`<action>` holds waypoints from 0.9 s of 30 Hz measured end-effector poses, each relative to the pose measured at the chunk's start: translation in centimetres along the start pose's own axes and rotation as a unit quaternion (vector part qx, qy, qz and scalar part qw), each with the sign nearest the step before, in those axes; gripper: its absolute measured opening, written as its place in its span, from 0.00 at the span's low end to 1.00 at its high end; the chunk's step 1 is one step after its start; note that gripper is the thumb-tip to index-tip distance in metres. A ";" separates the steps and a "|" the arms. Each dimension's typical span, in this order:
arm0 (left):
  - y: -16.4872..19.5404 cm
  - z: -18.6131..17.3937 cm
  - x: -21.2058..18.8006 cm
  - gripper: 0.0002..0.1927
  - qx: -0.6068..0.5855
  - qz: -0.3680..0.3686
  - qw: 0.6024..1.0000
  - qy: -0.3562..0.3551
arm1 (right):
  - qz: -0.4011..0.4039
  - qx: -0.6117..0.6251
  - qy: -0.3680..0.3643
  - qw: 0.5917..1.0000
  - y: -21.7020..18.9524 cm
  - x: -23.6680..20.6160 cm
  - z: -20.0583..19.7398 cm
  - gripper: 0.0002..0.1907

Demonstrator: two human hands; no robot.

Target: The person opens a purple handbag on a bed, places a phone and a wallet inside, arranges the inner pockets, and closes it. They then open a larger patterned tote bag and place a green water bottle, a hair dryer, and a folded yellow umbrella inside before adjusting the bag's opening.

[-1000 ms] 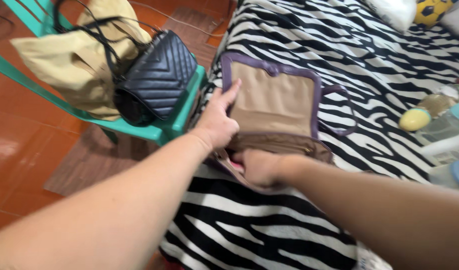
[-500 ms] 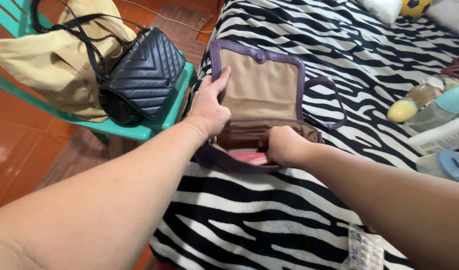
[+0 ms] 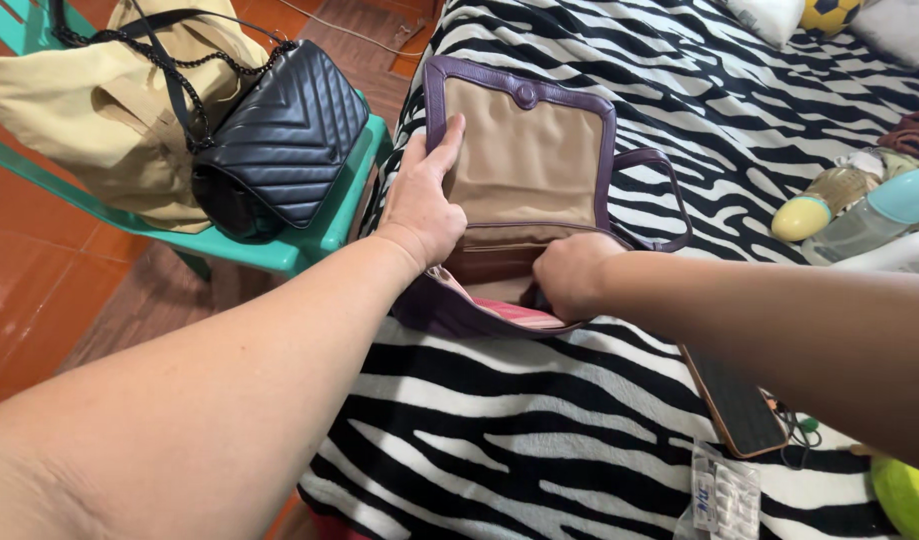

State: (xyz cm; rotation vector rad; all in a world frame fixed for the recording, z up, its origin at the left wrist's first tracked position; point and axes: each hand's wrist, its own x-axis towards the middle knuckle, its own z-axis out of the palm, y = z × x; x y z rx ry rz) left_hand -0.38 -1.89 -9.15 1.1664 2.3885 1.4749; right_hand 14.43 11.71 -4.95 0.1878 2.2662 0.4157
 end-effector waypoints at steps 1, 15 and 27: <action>0.0 0.0 -0.1 0.50 -0.002 0.016 1.000 0.004 | 0.024 0.010 -0.009 1.000 0.5 0.1 0.1 0.14; 0.4 0.0 -1.4 0.49 -0.015 0.036 0.999 -0.017 | 0.109 0.279 0.170 0.939 0.9 -5.3 1.5 0.17; -2.5 0.8 -0.6 0.62 -0.006 -0.007 0.999 -0.034 | 0.042 0.300 0.303 0.903 -1.1 -3.6 1.5 0.20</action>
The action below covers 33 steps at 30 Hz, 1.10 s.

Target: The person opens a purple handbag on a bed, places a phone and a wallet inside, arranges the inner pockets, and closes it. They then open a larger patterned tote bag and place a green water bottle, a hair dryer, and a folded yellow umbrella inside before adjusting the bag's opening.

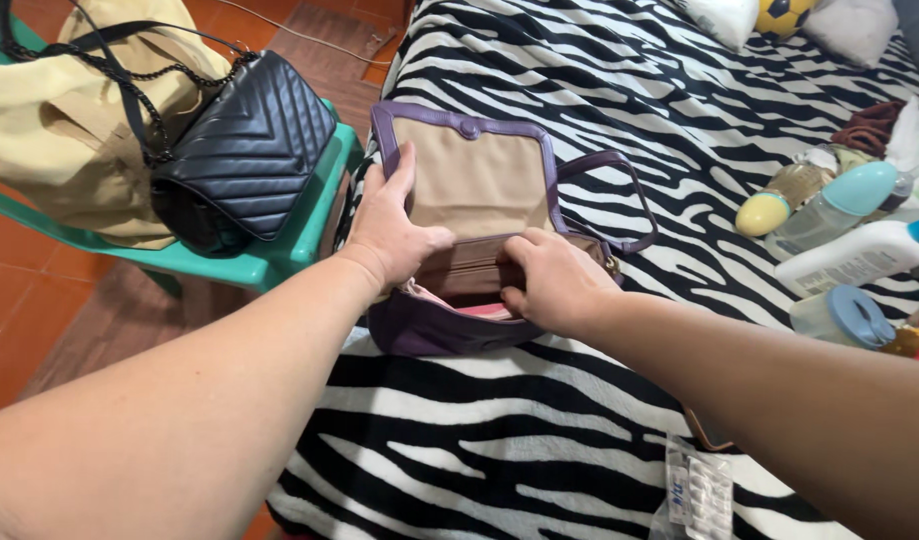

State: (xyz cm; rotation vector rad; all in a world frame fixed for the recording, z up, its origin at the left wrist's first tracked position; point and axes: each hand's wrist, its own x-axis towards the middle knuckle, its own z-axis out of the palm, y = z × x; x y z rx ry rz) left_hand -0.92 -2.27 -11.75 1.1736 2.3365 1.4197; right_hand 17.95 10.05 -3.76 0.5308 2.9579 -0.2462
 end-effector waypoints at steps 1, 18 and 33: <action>0.1 0.0 0.0 0.64 0.002 -0.007 1.000 -0.004 | 0.000 -0.002 0.001 1.000 0.1 0.1 0.0 0.20; 7.9 1.0 -3.4 0.11 0.268 0.042 0.933 -0.237 | 0.126 -0.024 -0.121 0.984 -1.8 1.0 0.0 0.28; 11.0 -1.4 -4.0 0.21 0.430 0.013 0.833 -0.348 | 0.057 0.187 0.225 0.955 6.7 -2.5 2.7 0.11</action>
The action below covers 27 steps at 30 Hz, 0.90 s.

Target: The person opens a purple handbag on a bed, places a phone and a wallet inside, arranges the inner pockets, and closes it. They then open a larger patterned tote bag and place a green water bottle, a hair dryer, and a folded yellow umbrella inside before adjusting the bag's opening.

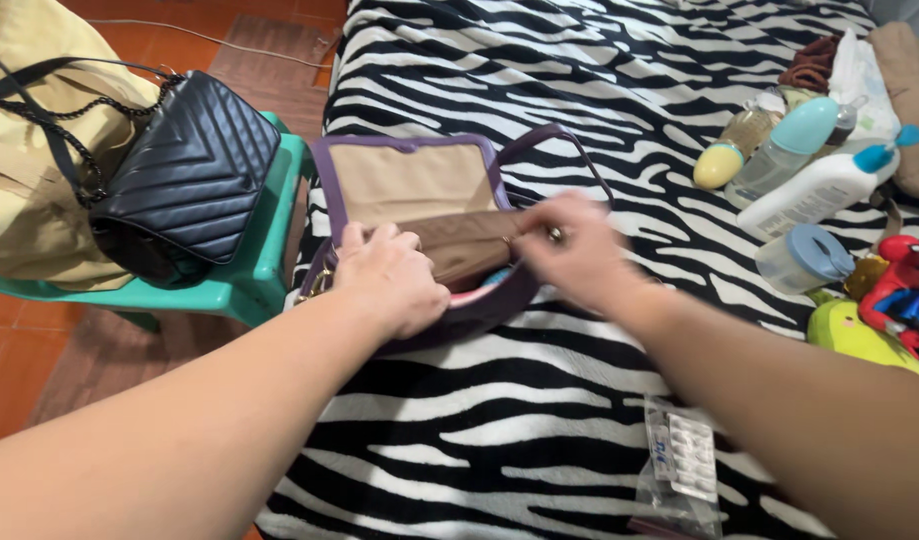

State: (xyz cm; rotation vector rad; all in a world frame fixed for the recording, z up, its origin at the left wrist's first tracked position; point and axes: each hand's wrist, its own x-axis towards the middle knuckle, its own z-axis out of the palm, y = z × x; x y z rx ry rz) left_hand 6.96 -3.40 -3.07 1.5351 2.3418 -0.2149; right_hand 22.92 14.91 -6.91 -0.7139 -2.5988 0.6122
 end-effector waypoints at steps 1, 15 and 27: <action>-0.1 0.2 -0.2 0.21 -0.002 0.005 1.000 0.009 | 0.073 0.032 0.008 0.997 2.7 -0.7 -1.5 0.12; 0.8 2.3 -1.1 0.21 -0.003 -0.038 0.999 0.039 | 0.650 0.221 -0.174 0.706 17.2 -25.7 -2.5 0.21; 2.1 2.1 -2.3 0.21 -0.015 -0.041 0.998 0.042 | 0.120 0.125 0.127 0.977 2.2 -11.5 -4.9 0.22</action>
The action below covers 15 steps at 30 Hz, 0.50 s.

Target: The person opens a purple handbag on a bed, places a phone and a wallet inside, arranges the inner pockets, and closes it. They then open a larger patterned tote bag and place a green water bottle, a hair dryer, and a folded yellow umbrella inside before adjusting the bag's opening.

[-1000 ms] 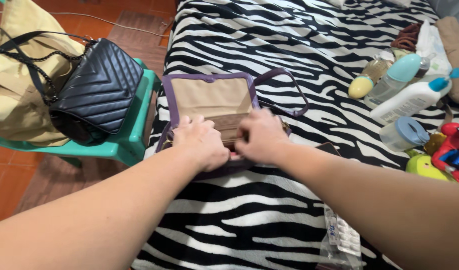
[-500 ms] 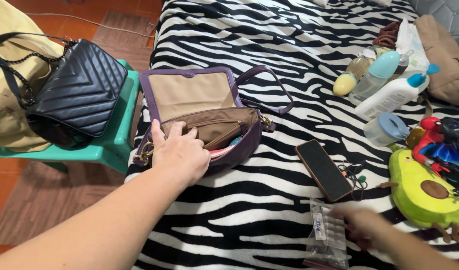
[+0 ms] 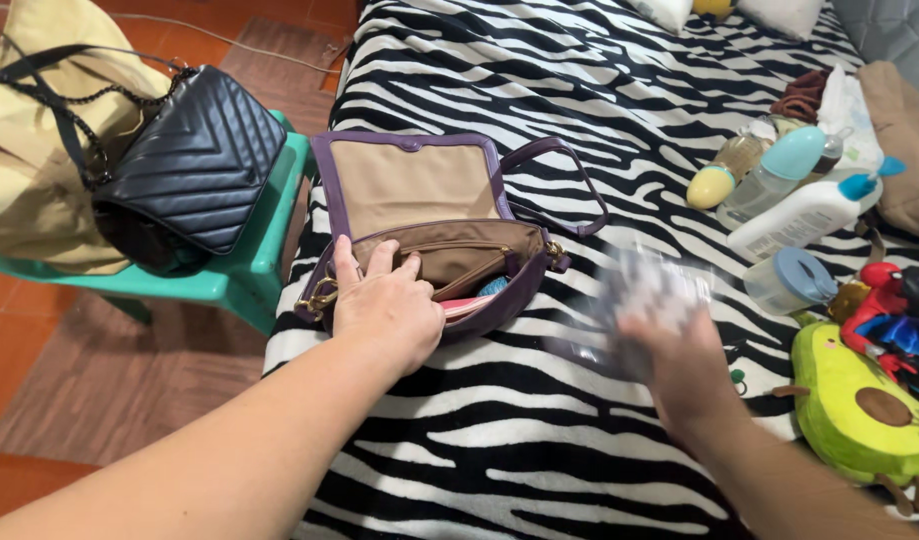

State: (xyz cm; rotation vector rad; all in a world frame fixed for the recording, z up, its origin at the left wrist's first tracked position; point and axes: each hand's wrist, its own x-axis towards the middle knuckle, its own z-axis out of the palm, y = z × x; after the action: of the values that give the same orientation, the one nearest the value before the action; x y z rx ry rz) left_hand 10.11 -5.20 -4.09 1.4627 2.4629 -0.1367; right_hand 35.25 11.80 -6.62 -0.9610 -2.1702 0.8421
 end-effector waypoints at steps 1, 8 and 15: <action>0.0 0.1 0.0 0.22 -0.011 -0.004 1.000 0.011 | -0.302 -0.284 -0.019 0.910 -1.6 1.9 0.4 0.16; 0.4 1.0 0.3 0.24 -0.009 0.017 0.999 0.035 | -0.049 0.107 -0.328 0.937 -7.7 9.8 12.6 0.25; -1.0 0.2 -0.1 0.26 -0.061 -0.037 0.996 0.050 | -0.096 -0.226 -0.412 0.878 -9.1 11.9 13.0 0.24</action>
State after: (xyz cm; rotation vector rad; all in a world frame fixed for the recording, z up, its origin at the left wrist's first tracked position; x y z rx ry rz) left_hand 9.32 -5.81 -4.36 1.3605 2.5560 0.0738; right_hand 15.53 12.43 -4.51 -0.6081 -3.2467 0.7284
